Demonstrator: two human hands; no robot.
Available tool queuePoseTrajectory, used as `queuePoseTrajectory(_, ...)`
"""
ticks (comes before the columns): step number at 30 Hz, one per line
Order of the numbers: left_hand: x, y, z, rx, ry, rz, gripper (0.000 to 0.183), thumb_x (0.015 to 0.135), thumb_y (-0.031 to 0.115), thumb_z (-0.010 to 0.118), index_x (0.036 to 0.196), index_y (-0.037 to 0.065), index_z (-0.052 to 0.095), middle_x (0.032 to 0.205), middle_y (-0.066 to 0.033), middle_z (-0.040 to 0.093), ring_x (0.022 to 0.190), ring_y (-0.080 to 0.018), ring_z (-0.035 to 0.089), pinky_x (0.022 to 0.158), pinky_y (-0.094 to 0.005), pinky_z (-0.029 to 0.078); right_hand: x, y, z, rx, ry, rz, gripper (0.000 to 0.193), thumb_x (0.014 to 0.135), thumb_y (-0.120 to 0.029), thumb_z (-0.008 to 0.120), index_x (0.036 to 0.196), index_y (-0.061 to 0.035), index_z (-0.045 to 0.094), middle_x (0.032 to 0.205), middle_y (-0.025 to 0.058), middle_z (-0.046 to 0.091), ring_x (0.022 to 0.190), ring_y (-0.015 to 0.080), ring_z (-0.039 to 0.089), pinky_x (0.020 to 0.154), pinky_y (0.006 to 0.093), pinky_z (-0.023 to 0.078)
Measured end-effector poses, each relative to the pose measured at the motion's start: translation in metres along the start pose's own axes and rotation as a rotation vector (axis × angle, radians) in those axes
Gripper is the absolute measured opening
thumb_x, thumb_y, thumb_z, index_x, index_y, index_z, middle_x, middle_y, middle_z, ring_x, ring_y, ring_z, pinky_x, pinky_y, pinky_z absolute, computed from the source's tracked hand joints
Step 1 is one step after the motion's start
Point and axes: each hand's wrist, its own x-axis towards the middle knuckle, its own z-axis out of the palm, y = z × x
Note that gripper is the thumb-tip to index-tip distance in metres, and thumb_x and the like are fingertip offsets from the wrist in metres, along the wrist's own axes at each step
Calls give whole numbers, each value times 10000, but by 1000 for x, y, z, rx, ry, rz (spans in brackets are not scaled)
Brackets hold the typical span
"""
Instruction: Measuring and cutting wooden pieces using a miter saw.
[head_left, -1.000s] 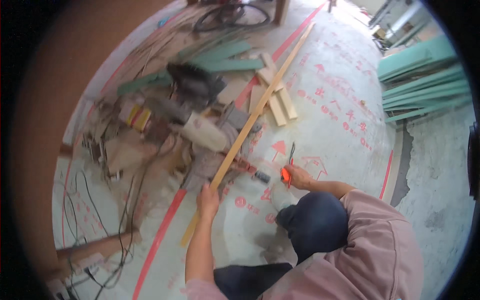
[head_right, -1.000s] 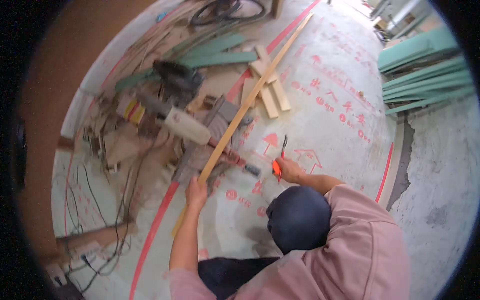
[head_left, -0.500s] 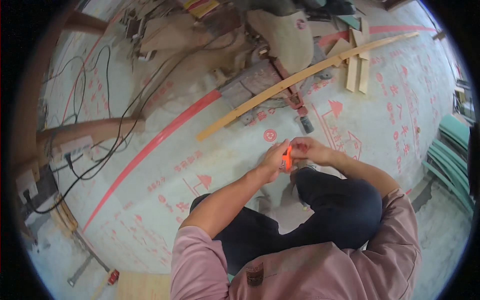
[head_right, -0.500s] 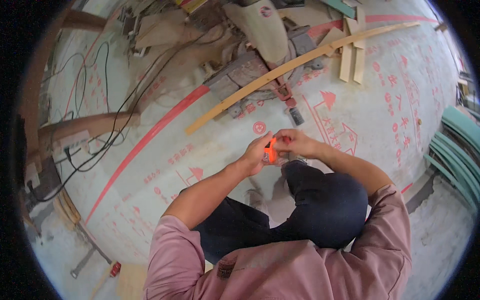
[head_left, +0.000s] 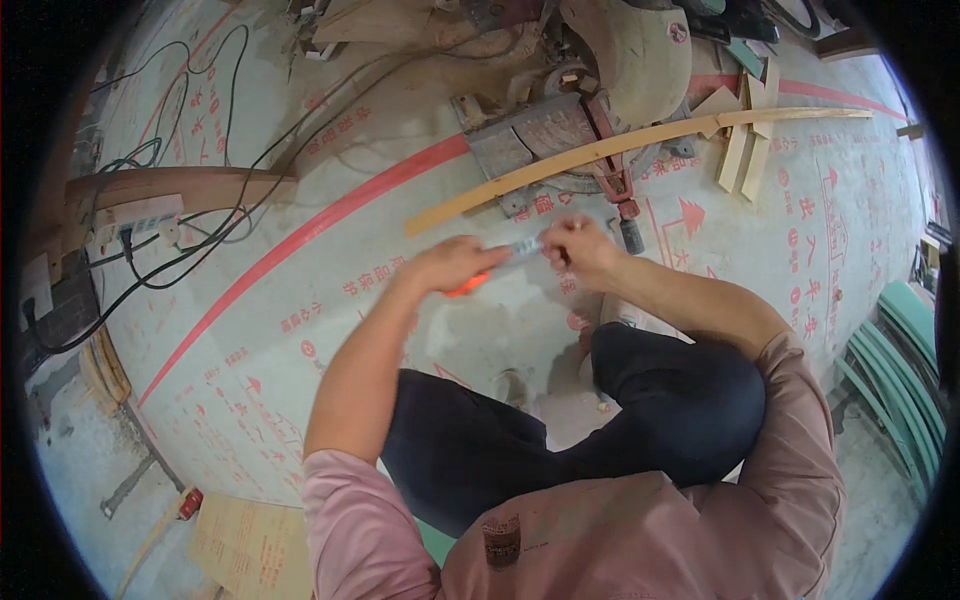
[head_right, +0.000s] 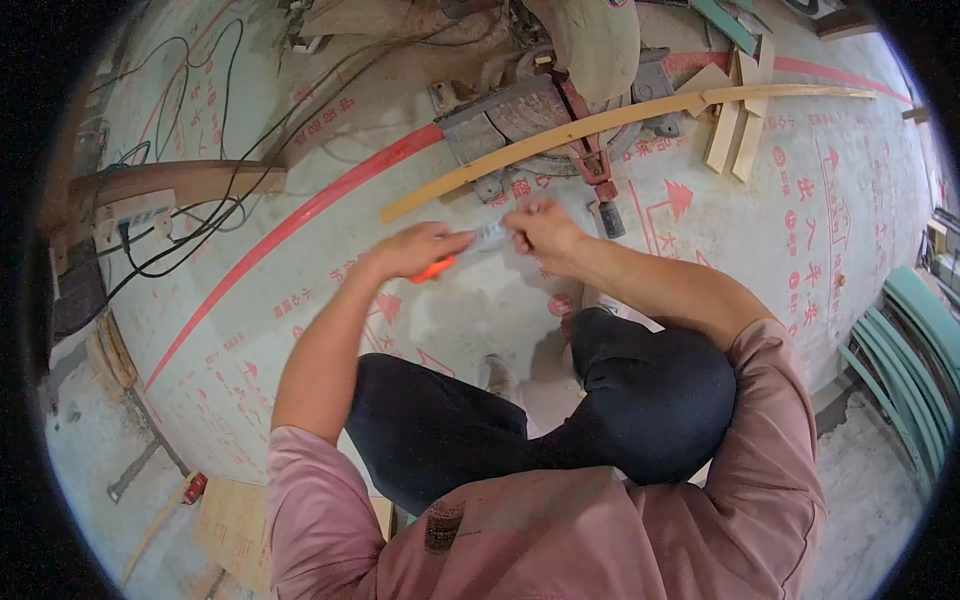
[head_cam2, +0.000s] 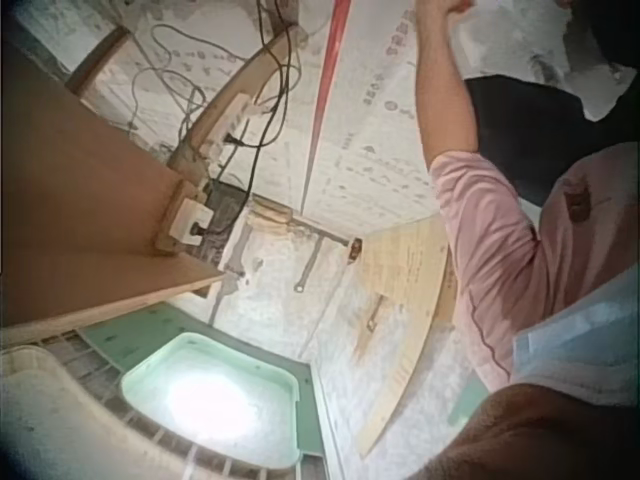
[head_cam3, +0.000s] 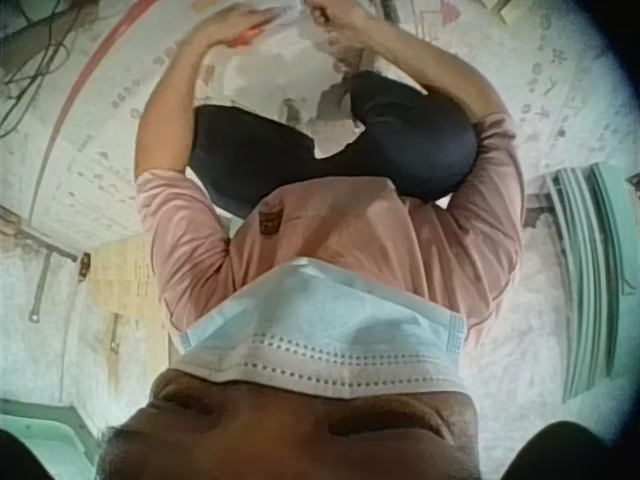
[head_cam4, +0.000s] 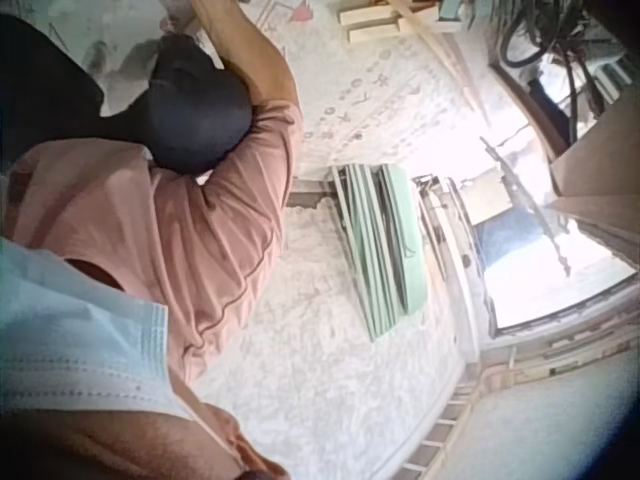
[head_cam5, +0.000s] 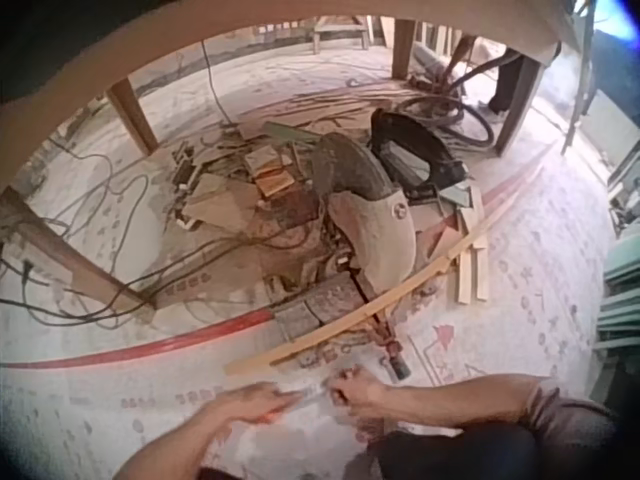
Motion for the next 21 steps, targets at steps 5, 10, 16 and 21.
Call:
queuePoseTrajectory(5,-28,-82,-68,103,97,-167,519,878,549,622,917,33,665,780,-73,645,712,-156,611,657,-317,490,22,-36,-30,143,403,-347,146,855,-28,668,795,-61,539,650,27,543,524,137,509,463,276,392)
queuePoseTrajectory(10,6,-113,-60,41,296,-14,370,887,395,664,925,29,689,760,-61,652,688,-155,589,647,-320,478,53,-50,-65,143,595,-497,130,859,2,665,813,-48,554,657,28,541,522,131,495,449,257,379)
queuePoseTrajectory(16,42,-85,-29,-57,349,-15,300,803,286,671,751,-10,665,637,-117,620,573,-211,583,579,-381,471,55,-61,-89,236,651,-484,145,847,19,674,938,-14,567,758,55,598,596,143,560,478,291,446)
queuePoseTrajectory(21,58,-67,-32,14,314,57,154,803,191,671,840,45,704,667,-15,607,611,-125,522,578,-315,427,61,-59,-101,-218,767,-499,150,835,6,685,963,-8,608,784,84,636,622,166,607,509,317,505)
